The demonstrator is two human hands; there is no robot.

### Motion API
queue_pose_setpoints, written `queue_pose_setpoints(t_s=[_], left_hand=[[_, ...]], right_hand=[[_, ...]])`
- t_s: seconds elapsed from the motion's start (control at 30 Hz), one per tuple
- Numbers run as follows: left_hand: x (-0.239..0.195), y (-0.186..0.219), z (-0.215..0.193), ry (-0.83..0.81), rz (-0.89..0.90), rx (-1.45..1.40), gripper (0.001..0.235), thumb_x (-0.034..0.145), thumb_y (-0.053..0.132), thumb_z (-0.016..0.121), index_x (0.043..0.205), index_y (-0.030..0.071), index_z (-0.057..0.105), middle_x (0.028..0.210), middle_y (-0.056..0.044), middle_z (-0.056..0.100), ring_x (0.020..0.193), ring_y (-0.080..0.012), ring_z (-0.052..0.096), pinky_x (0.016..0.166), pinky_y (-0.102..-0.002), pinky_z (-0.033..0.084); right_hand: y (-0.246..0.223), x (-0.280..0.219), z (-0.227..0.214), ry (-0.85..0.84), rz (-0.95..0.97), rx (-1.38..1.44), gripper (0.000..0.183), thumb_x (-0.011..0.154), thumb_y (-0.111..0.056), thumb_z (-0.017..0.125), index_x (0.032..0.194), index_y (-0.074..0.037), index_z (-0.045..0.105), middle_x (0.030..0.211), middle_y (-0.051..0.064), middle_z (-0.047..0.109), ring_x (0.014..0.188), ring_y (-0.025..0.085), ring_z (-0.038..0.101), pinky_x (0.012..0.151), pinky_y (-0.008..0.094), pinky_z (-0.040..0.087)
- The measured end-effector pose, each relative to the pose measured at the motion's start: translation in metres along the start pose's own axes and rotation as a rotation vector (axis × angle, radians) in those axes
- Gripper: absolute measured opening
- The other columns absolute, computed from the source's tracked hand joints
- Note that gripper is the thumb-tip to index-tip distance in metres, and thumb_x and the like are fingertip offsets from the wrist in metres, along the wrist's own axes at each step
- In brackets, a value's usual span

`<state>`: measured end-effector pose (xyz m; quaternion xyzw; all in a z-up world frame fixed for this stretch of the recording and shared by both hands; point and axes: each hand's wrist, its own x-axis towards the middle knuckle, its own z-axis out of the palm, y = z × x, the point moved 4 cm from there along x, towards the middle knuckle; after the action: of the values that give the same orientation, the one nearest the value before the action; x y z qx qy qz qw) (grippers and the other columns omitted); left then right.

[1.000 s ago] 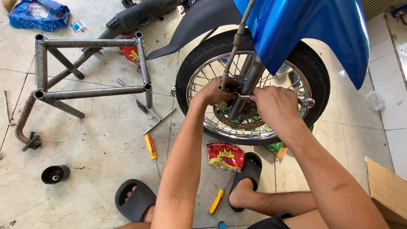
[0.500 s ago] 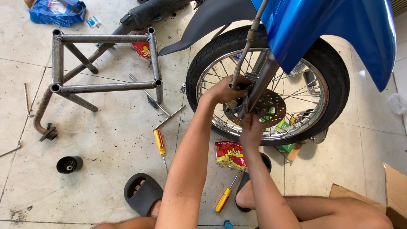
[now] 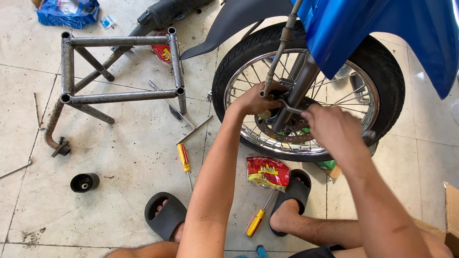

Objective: The person is sitting on the floor and working on the front wheel of a blue motorcycle. They use a wrench to tighten a bolt on the wheel hub and adjust the brake caliper area.

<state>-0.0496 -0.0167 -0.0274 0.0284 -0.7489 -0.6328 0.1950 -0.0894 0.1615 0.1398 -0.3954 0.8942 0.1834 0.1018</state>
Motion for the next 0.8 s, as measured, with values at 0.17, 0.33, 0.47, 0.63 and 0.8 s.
queue_pose_setpoints(t_s=[0.17,0.33,0.47,0.63,0.8], left_hand=[[-0.001,0.004,0.002,0.009,-0.036,0.056,0.051,0.078,0.028,0.082,0.126,0.016,0.070,0.124,-0.016,0.069,0.119,-0.0404,0.065,0.104,-0.050,0.052],[-0.002,0.006,0.001,0.034,-0.028,0.054,0.050,0.079,0.028,0.081,0.126,0.017,0.071,0.124,-0.016,0.069,0.119,-0.0411,0.065,0.103,-0.051,0.052],[-0.003,0.007,0.001,0.038,-0.001,0.043,0.049,0.080,0.030,0.082,0.126,0.015,0.071,0.123,-0.018,0.070,0.119,-0.0424,0.065,0.104,-0.052,0.052],[-0.004,0.010,-0.001,0.025,0.020,0.049,0.050,0.081,0.034,0.080,0.126,0.013,0.071,0.122,-0.020,0.069,0.119,-0.0432,0.064,0.103,-0.053,0.052],[-0.005,0.006,-0.001,-0.003,0.016,0.008,0.054,0.078,0.034,0.086,0.126,0.013,0.071,0.122,-0.019,0.069,0.118,-0.0420,0.065,0.103,-0.052,0.051]], right_hand=[[0.005,0.010,-0.022,0.084,-0.041,-0.061,0.035,0.106,-0.045,0.053,0.106,-0.021,0.078,0.085,0.013,0.078,0.086,0.041,0.078,0.076,0.054,0.061],[0.007,-0.007,0.051,0.230,-0.026,0.040,0.042,0.110,-0.049,0.046,0.108,-0.016,0.071,0.085,0.016,0.073,0.085,0.043,0.077,0.075,0.058,0.060],[-0.018,-0.012,0.106,0.432,0.109,0.557,0.051,0.112,-0.050,0.049,0.099,-0.005,0.069,0.082,0.029,0.069,0.087,0.056,0.068,0.077,0.068,0.052],[-0.052,-0.007,0.147,0.650,0.238,0.957,0.049,0.110,-0.043,0.052,0.089,0.000,0.063,0.077,0.033,0.063,0.092,0.059,0.062,0.070,0.069,0.040],[-0.022,-0.014,0.132,0.536,0.104,0.856,0.038,0.108,-0.046,0.058,0.093,-0.014,0.074,0.079,0.020,0.072,0.085,0.046,0.071,0.071,0.056,0.053]])
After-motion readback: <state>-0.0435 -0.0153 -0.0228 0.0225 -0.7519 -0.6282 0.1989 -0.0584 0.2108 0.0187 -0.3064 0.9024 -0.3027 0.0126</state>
